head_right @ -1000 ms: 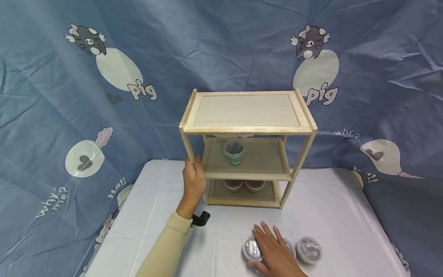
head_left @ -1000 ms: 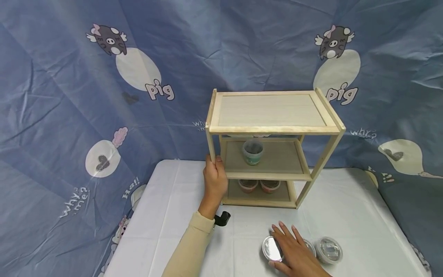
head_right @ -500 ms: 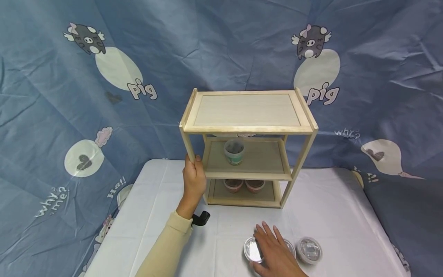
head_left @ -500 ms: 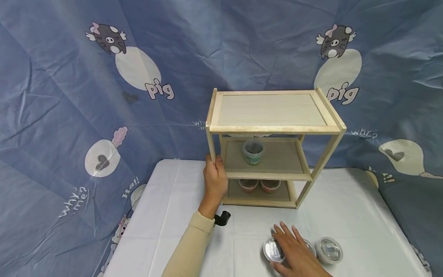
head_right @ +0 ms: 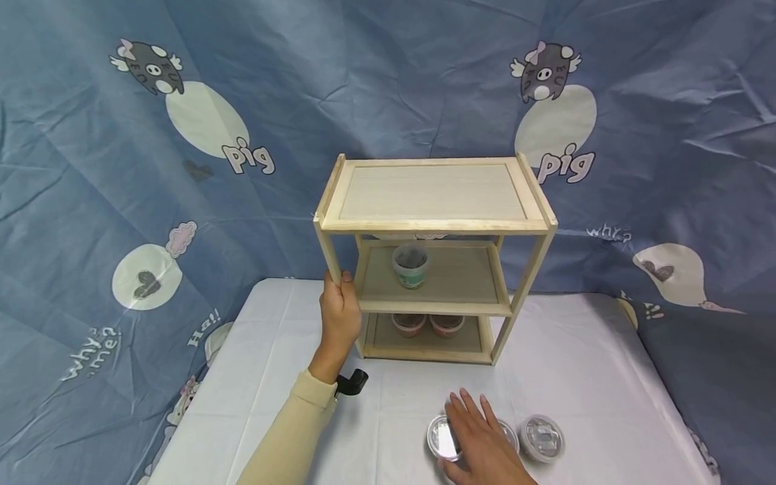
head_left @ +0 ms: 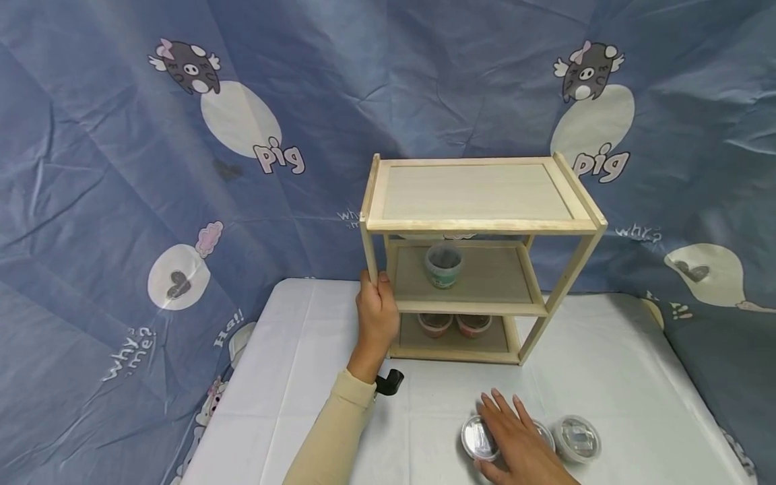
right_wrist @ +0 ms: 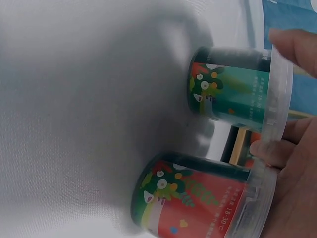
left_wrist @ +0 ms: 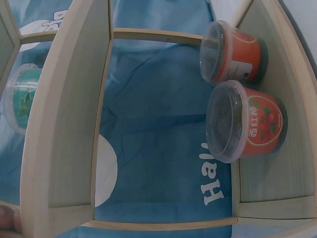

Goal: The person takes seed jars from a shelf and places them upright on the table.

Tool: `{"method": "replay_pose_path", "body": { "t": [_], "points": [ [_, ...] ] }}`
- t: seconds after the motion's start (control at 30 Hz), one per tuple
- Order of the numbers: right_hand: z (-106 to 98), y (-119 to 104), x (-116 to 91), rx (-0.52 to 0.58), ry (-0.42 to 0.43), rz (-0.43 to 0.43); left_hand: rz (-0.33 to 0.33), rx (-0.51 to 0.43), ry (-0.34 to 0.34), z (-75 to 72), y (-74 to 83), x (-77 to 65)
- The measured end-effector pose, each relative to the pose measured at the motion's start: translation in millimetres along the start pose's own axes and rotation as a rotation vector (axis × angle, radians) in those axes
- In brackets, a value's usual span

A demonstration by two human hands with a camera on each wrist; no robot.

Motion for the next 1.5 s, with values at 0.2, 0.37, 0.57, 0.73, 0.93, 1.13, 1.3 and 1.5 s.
{"method": "replay_pose_path", "body": {
  "t": [0.2,0.37,0.57,0.73,0.93,1.13,1.3,1.5],
  "points": [
    [0.7,2.3,1.9,0.031,0.048,-0.001,-0.009,0.005,0.004,3.0,-17.8,0.4],
    [-2.4,2.6,4.3,0.053,0.065,0.017,-0.017,0.008,0.019,3.9,-16.0,1.2],
    [-8.3,1.2,4.3,0.034,0.125,-0.001,0.002,-0.009,0.020,-0.3,12.0,0.0],
    [-12.9,-1.5,5.5,0.029,0.166,-0.013,0.000,-0.007,0.022,-0.7,14.4,-0.6],
    [-22.5,-6.9,7.6,0.038,0.235,-0.048,-0.018,0.004,0.026,4.1,-13.1,1.2],
    [-30.9,-10.7,9.9,0.027,0.289,-0.073,-0.011,0.002,0.009,4.2,-19.6,1.2],
    [-37.7,-13.2,12.3,0.013,0.345,-0.106,-0.011,-0.001,0.002,2.9,-18.9,1.3],
    [-46.5,-12.8,13.4,0.030,0.362,-0.085,-0.001,0.016,0.014,3.0,-18.3,2.0]
  ]
}}
Point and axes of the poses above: each hand's wrist, its own x-axis towards the middle knuckle, its own z-axis out of the palm, y = z × x, the point moved 4 cm from there along x, towards the middle knuckle, and after that the axes turned 1 degree about -x, right-handed, at the moved point
